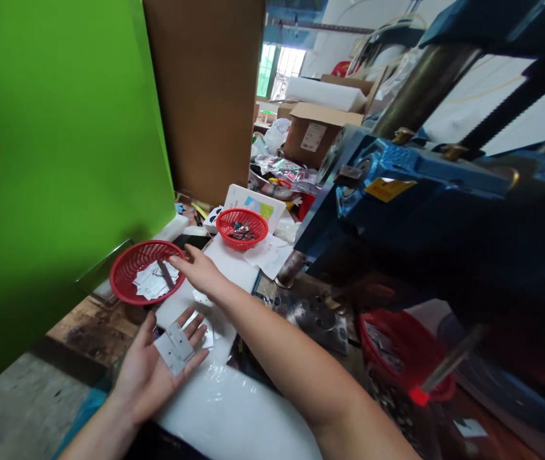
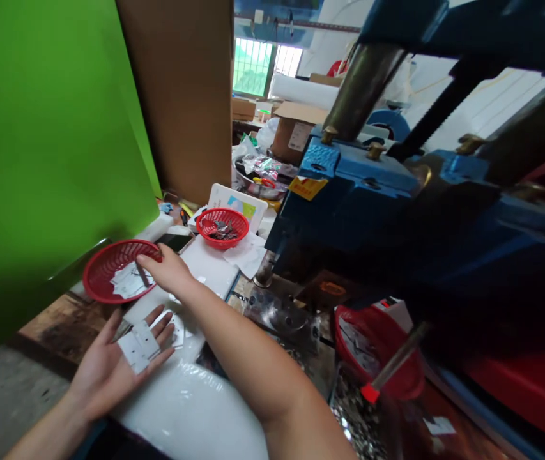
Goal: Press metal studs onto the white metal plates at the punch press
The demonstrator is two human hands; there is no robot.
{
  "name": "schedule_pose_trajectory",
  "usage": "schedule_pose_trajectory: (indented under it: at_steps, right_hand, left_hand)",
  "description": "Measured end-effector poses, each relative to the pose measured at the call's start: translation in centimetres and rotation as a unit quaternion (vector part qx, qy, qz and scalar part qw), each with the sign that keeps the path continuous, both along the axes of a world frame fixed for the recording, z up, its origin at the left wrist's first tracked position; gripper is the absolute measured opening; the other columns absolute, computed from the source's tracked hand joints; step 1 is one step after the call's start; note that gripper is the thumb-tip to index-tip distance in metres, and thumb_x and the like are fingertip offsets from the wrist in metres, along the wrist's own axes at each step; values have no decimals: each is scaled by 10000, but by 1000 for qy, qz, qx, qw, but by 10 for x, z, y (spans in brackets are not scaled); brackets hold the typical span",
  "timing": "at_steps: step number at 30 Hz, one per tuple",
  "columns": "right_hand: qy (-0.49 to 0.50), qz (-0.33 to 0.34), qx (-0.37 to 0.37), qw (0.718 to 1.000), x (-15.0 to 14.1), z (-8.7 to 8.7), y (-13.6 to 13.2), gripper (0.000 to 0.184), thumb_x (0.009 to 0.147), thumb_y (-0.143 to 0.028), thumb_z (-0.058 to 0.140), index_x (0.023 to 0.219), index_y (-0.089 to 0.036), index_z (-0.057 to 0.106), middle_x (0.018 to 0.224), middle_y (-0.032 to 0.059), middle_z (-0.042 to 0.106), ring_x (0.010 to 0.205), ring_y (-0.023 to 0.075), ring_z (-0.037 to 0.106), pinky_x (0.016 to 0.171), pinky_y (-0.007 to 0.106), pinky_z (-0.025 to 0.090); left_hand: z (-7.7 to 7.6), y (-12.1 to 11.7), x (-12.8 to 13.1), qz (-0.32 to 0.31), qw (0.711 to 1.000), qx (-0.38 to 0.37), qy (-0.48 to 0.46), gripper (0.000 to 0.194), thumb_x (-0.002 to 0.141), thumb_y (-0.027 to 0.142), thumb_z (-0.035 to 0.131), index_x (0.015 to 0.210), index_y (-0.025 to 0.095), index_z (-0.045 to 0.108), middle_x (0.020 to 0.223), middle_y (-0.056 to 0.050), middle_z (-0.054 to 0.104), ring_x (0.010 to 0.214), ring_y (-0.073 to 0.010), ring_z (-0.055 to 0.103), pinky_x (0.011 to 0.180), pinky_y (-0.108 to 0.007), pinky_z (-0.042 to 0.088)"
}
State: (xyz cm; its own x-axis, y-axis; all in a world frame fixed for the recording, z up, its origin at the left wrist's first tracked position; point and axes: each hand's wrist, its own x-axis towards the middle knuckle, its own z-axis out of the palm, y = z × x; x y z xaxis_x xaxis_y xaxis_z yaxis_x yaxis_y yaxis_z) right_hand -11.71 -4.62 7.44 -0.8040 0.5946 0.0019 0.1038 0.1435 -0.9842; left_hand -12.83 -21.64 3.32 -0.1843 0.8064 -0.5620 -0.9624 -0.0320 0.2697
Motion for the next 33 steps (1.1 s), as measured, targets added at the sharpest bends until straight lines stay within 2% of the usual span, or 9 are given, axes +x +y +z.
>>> schedule_pose_trajectory:
  at_steps: [5, 8, 12, 17, 20, 24, 26, 30, 33]
  right_hand:
    - [-49, 6, 230, 972, 94, 6, -27, 183, 912, -242, 492, 969, -206, 662, 961, 38, 669, 953, 163, 576, 870, 286, 405]
    - [-92, 24, 285, 954, 144, 3, -51, 166, 914, -271, 509, 987, -220, 649, 978, 38, 659, 940, 167, 560, 856, 292, 391]
    - [-184, -6, 319, 930, 172, -4, -73, 297, 821, -460, 633, 1026, -244, 633, 1038, 55, 625, 1005, 223, 516, 876, 350, 380]
    - [-193, -68, 242, 949, 183, -15, -68, 188, 888, -259, 497, 964, -212, 663, 943, 61, 665, 916, 211, 558, 847, 346, 393]
    - [-135, -132, 21, 982, 188, -27, -55, 228, 864, -260, 479, 765, -191, 673, 706, 9, 632, 675, 141, 546, 659, 258, 403]
    - [-107, -144, -209, 961, 196, -38, -44, 288, 817, -384, 523, 655, -170, 625, 480, -58, 433, 446, 84, 363, 480, 218, 284]
    - [-108, -125, -200, 966, 204, -36, -46, 290, 815, -381, 529, 642, -169, 625, 485, -58, 430, 457, 83, 358, 486, 218, 270]
    - [-148, -19, -45, 988, 227, -22, -56, 299, 871, -316, 493, 675, -196, 684, 616, -22, 593, 594, 121, 497, 581, 234, 328]
    - [-179, -27, 54, 982, 235, -14, -54, 295, 914, -317, 455, 808, -230, 717, 797, 14, 690, 741, 165, 588, 692, 266, 387]
  left_hand:
    - [-2, 14, 6, 5, 994, 101, -33, 647, 839, 574, 482, 1393, 247, 405, 1309, -142, 575, 1200, -311, 535, 992, -577, 395]
    - [-4, 28, 17, -44, 990, 129, -47, 679, 844, 581, 464, 1416, 229, 369, 1374, -150, 513, 1238, -300, 500, 1001, -507, 413]
    - [-2, 47, 38, -107, 983, 143, -51, 732, 819, 632, 460, 1424, 233, 356, 1424, -147, 455, 1309, -329, 410, 1040, -518, 371]
    - [6, 59, 61, -126, 987, 91, -34, 750, 807, 628, 489, 1401, 182, 389, 1349, -166, 532, 1286, -303, 447, 1039, -459, 402]
    - [6, 61, 65, -144, 988, 49, -26, 731, 819, 618, 477, 1372, 143, 425, 1291, -169, 579, 1238, -288, 502, 993, -425, 460]
    - [4, 58, 64, -131, 991, 26, -14, 667, 852, 568, 458, 1339, 113, 458, 1223, -171, 622, 1181, -289, 551, 942, -428, 499]
    - [5, 53, 65, -157, 987, 12, 13, 573, 874, 489, 480, 1315, 123, 489, 1207, -163, 631, 1150, -274, 575, 921, -398, 508]
    - [5, 36, 75, -271, 955, -41, 115, 432, 823, 277, 625, 1237, 180, 555, 1198, -116, 636, 1091, -220, 603, 892, -326, 493]
    - [-3, 24, 85, -353, 919, -59, 167, 398, 803, 323, 646, 1178, 205, 587, 1111, -93, 665, 997, -210, 620, 826, -332, 490]
